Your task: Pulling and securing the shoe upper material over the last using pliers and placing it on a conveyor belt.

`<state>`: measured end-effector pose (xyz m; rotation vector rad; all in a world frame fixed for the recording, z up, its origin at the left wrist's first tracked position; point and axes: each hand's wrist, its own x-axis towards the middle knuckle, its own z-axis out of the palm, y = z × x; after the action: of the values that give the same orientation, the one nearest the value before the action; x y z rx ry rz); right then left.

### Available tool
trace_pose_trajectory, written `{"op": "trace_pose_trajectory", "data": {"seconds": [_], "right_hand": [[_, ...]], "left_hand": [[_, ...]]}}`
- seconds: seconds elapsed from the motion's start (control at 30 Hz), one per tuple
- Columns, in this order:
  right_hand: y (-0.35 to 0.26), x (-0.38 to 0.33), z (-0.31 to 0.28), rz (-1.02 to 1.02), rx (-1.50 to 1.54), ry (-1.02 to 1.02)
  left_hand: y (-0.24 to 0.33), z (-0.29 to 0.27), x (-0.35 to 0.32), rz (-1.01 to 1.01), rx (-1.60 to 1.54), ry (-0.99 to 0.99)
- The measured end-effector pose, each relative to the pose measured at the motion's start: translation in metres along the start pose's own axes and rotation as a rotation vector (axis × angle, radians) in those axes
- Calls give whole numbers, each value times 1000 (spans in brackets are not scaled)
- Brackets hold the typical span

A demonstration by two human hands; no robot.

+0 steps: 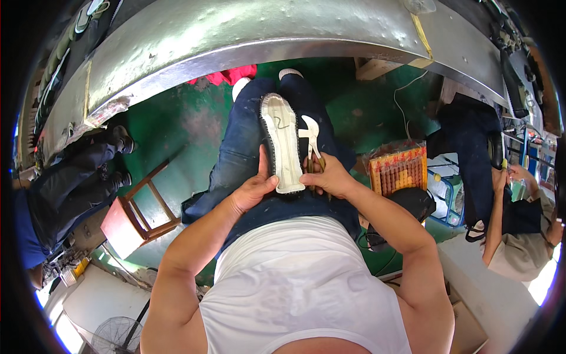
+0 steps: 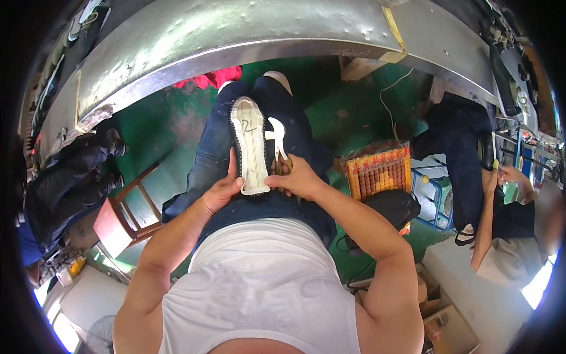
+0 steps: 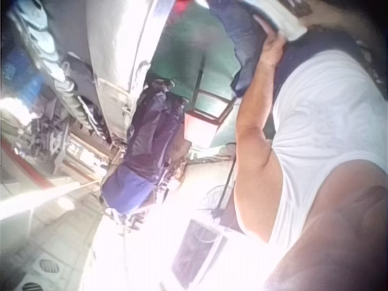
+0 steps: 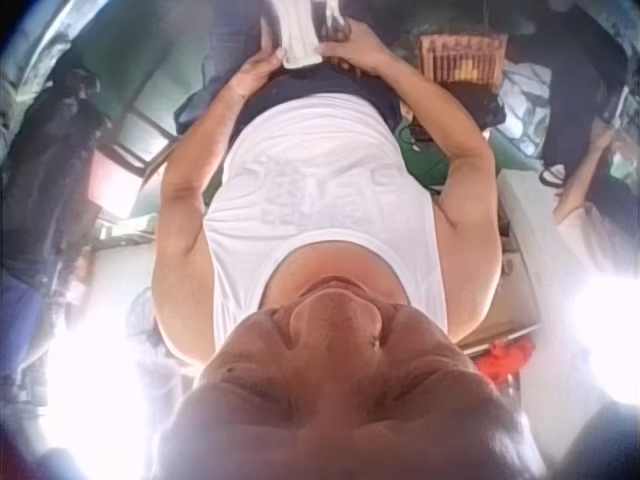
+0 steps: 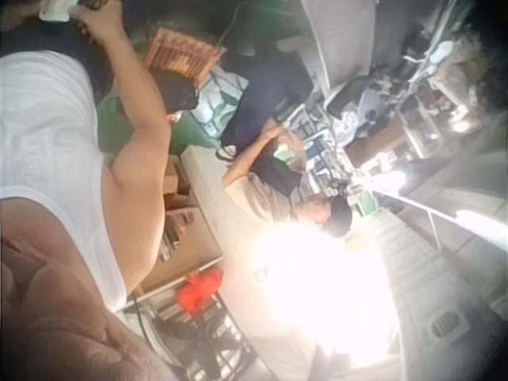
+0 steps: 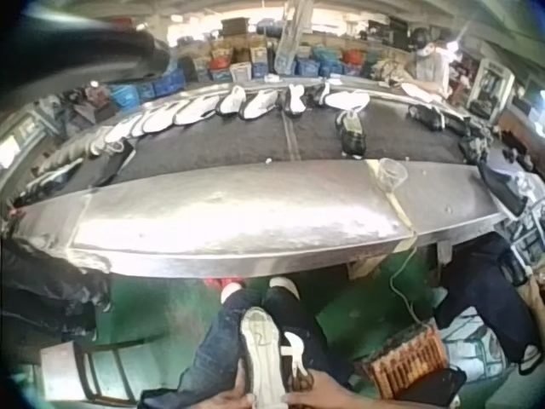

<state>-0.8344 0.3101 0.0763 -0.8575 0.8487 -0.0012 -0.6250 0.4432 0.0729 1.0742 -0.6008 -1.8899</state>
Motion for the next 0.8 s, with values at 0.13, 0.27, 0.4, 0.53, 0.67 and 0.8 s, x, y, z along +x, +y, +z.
{"op": "trace_pose_trajectory", "data": {"seconds": [0.13, 0.27, 0.4, 0.53, 0.67, 0.8], "right_hand": [[-8, -4, 6, 51, -86, 76], [0, 2, 9, -73, -322, 161], [-3, 5, 18, -223, -782, 304], [-8, 11, 11, -93, -501, 124], [-22, -9, 6, 20, -125, 120], [-43, -31, -27, -365, -546, 248]], "left_hand": [[2, 4, 2, -57, -70, 51], [-3, 8, 8, -30, 5, 116], [-5, 8, 14, 2, 175, 221], [10, 9, 13, -51, 128, 303], [21, 16, 2, -33, -186, 370], [57, 10, -32, 2, -460, 300]]}}
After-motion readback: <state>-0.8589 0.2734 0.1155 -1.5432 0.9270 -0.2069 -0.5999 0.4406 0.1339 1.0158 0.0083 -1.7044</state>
